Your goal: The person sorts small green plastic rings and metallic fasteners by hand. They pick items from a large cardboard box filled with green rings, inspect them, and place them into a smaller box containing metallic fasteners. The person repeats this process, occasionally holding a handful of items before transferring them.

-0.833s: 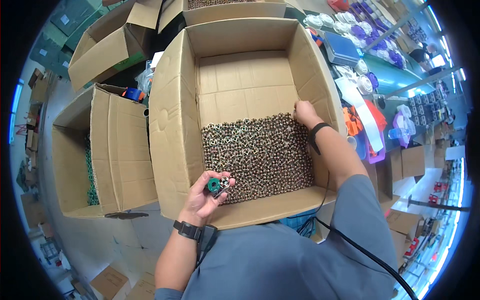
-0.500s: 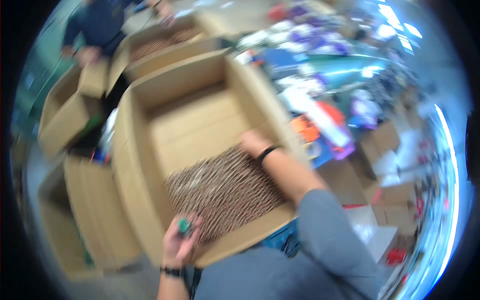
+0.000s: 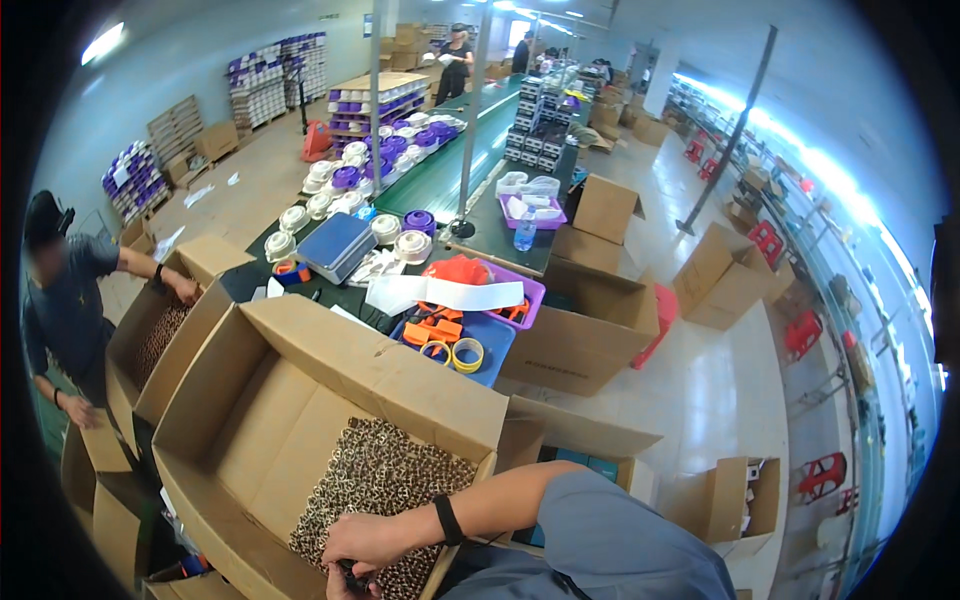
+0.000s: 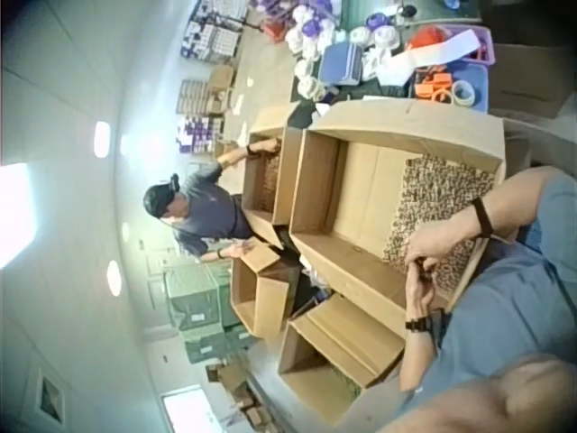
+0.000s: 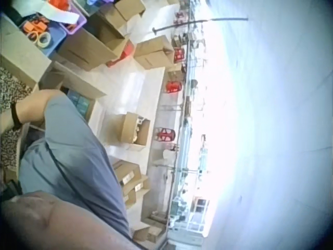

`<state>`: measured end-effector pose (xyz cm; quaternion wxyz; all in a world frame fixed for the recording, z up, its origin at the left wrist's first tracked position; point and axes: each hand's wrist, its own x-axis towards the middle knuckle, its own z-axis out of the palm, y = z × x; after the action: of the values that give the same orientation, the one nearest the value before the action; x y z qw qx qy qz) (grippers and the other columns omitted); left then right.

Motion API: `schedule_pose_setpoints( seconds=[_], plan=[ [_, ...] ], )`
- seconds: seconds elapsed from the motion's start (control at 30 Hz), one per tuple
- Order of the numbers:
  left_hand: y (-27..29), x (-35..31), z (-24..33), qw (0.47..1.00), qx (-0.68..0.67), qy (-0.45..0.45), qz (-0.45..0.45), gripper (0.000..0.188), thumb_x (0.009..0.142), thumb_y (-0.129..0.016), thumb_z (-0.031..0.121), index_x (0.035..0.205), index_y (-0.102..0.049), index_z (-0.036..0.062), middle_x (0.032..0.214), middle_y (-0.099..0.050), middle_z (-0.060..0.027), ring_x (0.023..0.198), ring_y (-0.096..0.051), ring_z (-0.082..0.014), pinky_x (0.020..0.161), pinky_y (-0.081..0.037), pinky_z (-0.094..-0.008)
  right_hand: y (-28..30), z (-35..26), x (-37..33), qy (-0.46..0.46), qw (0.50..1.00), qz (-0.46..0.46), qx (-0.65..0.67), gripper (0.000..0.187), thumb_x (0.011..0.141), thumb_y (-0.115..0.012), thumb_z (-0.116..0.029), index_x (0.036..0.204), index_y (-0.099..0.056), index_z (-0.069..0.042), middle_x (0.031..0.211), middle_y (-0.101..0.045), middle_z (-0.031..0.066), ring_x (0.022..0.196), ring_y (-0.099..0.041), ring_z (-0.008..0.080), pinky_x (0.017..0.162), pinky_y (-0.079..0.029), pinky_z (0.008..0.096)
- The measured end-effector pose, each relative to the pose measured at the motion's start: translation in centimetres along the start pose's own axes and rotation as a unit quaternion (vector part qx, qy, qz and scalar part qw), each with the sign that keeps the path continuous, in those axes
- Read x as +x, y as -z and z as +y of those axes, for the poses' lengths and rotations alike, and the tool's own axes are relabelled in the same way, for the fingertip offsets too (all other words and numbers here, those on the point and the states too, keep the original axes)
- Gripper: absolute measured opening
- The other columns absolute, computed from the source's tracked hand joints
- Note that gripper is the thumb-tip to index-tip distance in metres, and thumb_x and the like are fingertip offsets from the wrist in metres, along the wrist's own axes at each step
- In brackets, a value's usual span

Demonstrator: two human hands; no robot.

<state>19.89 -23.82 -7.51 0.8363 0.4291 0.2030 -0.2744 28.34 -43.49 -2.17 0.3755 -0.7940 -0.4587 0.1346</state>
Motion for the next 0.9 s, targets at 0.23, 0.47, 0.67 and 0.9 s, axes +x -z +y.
schedule_pose_setpoints(
  seconds=[0.23, 0.47, 0.67, 0.9],
  plan=[
    [2.2, -0.1, -0.4, 0.99, -0.106, 0.087, -0.043, 0.039, 0.096, -0.061, 0.053, 0.123, -0.066, 0.0248, 0.109, -0.07, 0.0065, 0.084, -0.066, -0.0134, 0.061, -0.053, -0.0284, -1.2, -0.9, -1.4, -0.069, 0.964, 0.085, 0.241, 0.032, 0.078, -0.076, -0.012, 0.108, -0.067, -0.008, 0.094, -0.064, 0.0126, 0.092, -0.062, 0.0303, 0.078, -0.051, 0.041],
    [-0.9, -0.4, -0.8, 0.999, 0.033, -0.014, 0.009, 0.032, 0.103, -0.058, 0.035, 0.124, -0.064, 0.0124, 0.108, -0.069, 0.0031, 0.088, -0.06, -0.0081, 0.069, -0.045, -0.0241, -1.9, 0.1, -1.9, 0.016, 0.995, 0.08, -0.059, 0.031, 0.071, -0.077, -0.015, 0.097, -0.064, -0.006, 0.099, -0.059, 0.0102, 0.1, -0.058, 0.0319, 0.081, -0.05, 0.0439],
    [2.4, -0.5, -1.4, 0.995, -0.092, -0.013, 0.047, 0.024, 0.101, -0.058, 0.028, 0.112, -0.061, 0.0062, 0.11, -0.065, -0.012, 0.095, -0.068, -0.0274, 0.055, -0.057, -0.0287, -1.0, 1.5, 0.4, -0.012, 0.995, 0.065, -0.07, 0.02, 0.069, -0.073, -0.015, 0.084, -0.068, -0.002, 0.09, -0.065, 0.0178, 0.09, -0.065, 0.0386, 0.076, -0.054, 0.0484],
    [5.2, -1.6, -2.0, 0.992, -0.087, -0.058, 0.064, 0.02, 0.097, -0.065, 0.02, 0.114, -0.06, 0.01, 0.109, -0.065, -0.0072, 0.098, -0.068, -0.0216, 0.058, -0.056, -0.028, 5.2, 11.1, 3.5, -0.155, 0.961, -0.127, -0.188, 0.019, 0.073, -0.073, -0.009, 0.091, -0.07, -0.005, 0.1, -0.066, 0.0178, 0.101, -0.064, 0.0375, 0.088, -0.053, 0.0473]
  ],
)
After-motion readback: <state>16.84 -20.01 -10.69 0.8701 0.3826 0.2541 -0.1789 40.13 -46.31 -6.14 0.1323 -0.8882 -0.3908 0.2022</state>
